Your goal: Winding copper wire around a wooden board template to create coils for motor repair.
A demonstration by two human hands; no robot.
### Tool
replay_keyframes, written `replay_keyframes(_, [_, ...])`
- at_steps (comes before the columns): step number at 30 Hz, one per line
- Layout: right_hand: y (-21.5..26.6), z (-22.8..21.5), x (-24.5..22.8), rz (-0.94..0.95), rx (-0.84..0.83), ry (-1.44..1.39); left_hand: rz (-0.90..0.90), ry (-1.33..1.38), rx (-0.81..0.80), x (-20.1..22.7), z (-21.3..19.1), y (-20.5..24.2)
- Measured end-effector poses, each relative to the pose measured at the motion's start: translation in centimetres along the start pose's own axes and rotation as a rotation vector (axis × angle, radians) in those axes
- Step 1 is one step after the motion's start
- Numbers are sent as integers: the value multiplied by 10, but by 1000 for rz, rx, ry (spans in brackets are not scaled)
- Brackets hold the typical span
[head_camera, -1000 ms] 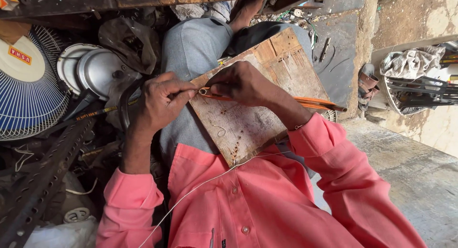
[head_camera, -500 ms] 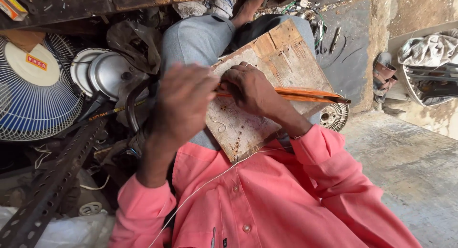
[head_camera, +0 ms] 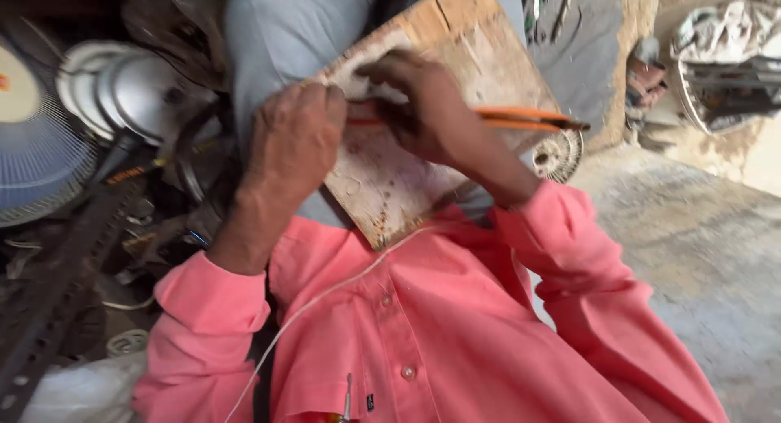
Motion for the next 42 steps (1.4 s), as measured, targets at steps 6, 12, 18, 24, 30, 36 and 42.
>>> replay_keyframes(6, [84,-56,-55,7,-83,257,14,-26,42,-8,13,9])
replay_keyframes(12, [170,-58,-7,383,19,393,57,-40,112,-4,3,10])
replay_keyframes(18, [259,-68,88,997,-93,256,69,-53,77,-5,2,12])
replay_keyframes(24, [258,-61,98,1089,108,-106,48,-107,35,-12,9,12])
replay_keyframes(30, [234,-79,62,553,124,133,68,-143,45,-10,9,11])
replay_keyframes(36, [247,-62,74,342,118,144,80,-124,99,-8,7,11])
replay_keyframes(42, [249,-116,83,675,440,-615,87,-137,72,-11,12,11])
Point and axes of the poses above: each hand's wrist, its own y-axis away from the middle knuckle, its own z-axis out of the palm, x = y × z, the point moved 4 cm from there along -y, towards the middle knuckle, and after that the axes turned 5 degrees about y, right-handed, at the moved point
